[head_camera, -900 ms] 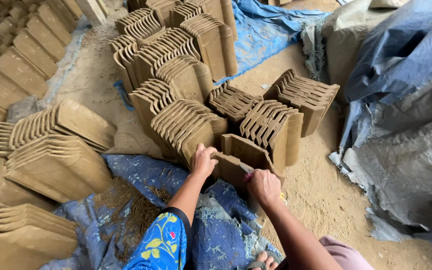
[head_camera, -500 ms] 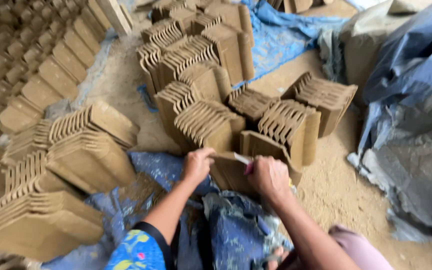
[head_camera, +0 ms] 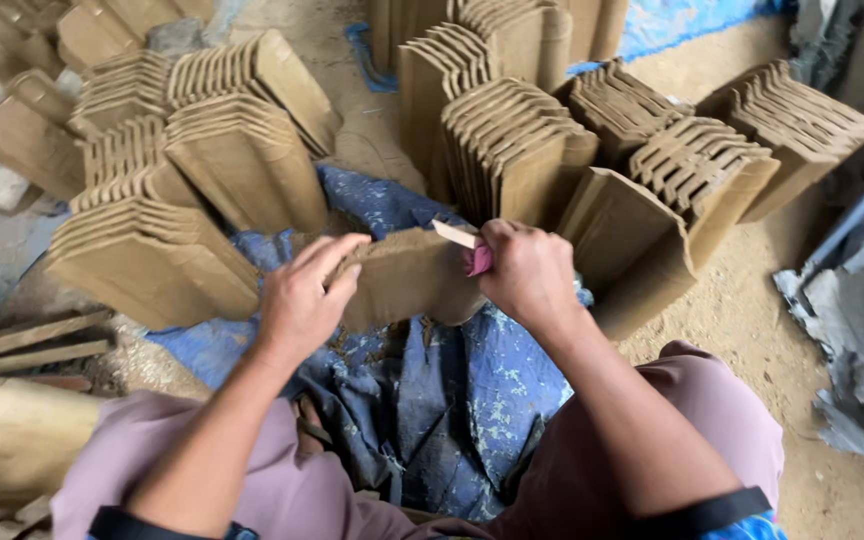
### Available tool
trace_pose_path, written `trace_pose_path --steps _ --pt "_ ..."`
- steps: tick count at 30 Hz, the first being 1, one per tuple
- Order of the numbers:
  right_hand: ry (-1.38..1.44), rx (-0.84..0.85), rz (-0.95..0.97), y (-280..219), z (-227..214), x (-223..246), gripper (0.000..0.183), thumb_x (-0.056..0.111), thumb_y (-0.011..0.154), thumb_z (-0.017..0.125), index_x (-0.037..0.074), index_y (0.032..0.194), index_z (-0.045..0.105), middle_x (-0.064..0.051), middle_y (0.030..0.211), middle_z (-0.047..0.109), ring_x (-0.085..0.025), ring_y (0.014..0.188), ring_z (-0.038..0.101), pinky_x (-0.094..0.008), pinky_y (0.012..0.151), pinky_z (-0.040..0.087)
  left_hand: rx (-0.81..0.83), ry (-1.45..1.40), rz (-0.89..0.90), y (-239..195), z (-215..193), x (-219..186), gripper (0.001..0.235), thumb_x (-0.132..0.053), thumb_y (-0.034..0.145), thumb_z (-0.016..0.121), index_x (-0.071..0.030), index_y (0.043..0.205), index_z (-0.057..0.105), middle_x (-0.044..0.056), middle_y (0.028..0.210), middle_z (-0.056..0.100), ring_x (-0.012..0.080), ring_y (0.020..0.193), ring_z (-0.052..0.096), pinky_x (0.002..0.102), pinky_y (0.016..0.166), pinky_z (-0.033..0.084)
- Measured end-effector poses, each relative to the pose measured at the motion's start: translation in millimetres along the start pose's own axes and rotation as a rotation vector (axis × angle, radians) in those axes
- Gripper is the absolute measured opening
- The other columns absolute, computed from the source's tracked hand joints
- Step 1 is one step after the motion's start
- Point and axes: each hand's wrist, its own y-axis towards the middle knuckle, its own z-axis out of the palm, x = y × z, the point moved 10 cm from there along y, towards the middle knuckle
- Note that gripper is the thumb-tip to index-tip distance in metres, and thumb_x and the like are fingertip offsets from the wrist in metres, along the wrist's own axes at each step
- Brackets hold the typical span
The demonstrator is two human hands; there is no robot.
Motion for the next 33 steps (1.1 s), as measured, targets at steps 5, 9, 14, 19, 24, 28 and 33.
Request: trace_pose_path --steps 5,9,14,19,24,28,33 --pt "-0.090 0.205 -0.045 22 125 9 0.023 0.030 0.069 0.059 0.017 0.087 0.063 -0.007 0.076 0.068 -0.032 0.076 0.069 -0.046 0.071 0.055 0.005 -0.010 -0.243 -63 51 79 0.033 -0.016 0.075 0.066 -0.028 0.105 0.069 0.002 0.094 0.070 0.0267 0.089 0.067 0.039 0.077 0.054" --pt "-0.106 0.406 -0.037 13 191 5 0.028 0.033 0.069 0.060 0.018 0.092 0.063 -0.008 0.082 0.070 -0.032 0.082 0.069 -0.045 0.075 0.055 0.059 0.039 -0.431 -111 94 120 0.033 -0.019 0.072 0.066 -0.034 0.102 0.067 0.003 0.086 0.072 0.0286 0.083 0.069 0.041 0.073 0.055" --pt "-0.113 0.466 0.020 14 188 5 0.030 0.036 0.072 0.059 0.018 0.095 0.064 -0.010 0.083 0.071 -0.034 0.084 0.069 -0.045 0.076 0.055 0.119 0.029 -0.496 -112 98 124 0.030 -0.024 0.072 0.065 -0.035 0.100 0.063 0.005 0.081 0.071 0.0308 0.078 0.069 0.043 0.072 0.055" --pt "-0.018 0.436 0.087 20 173 4 0.023 0.034 0.079 0.059 0.022 0.098 0.065 -0.011 0.091 0.069 -0.035 0.090 0.068 -0.047 0.080 0.055 0.204 0.045 -0.539 -111 106 126 0.028 -0.026 0.074 0.062 -0.034 0.100 0.057 0.007 0.083 0.070 0.0331 0.079 0.069 0.046 0.073 0.054" --pt "0.408 0.179 0.405 49 125 -21 0.021 0.023 0.082 0.053 0.016 0.094 0.070 -0.011 0.081 0.070 -0.031 0.090 0.067 -0.048 0.083 0.052 0.259 0.005 -0.494 -99 114 123 0.023 -0.011 0.078 0.061 -0.024 0.096 0.053 0.011 0.088 0.067 0.0325 0.073 0.069 0.042 0.068 0.056" --pt "0.550 0.025 0.439 35 94 -33 0.027 0.027 0.084 0.059 0.026 0.110 0.065 -0.009 0.086 0.069 -0.031 0.095 0.064 -0.047 0.085 0.050 0.261 0.026 -0.607 -98 104 145 0.026 -0.022 0.078 0.059 -0.029 0.101 0.052 0.008 0.099 0.068 0.0377 0.089 0.066 0.051 0.079 0.051" --pt "0.262 0.215 0.355 -9 186 3 0.035 0.037 0.091 0.046 0.009 0.085 0.064 -0.015 0.075 0.068 -0.035 0.077 0.068 -0.045 0.072 0.057 0.172 0.079 -0.617 -84 97 123 0.025 -0.027 0.074 0.060 -0.035 0.098 0.057 0.001 0.092 0.069 0.0310 0.087 0.067 0.047 0.079 0.052"
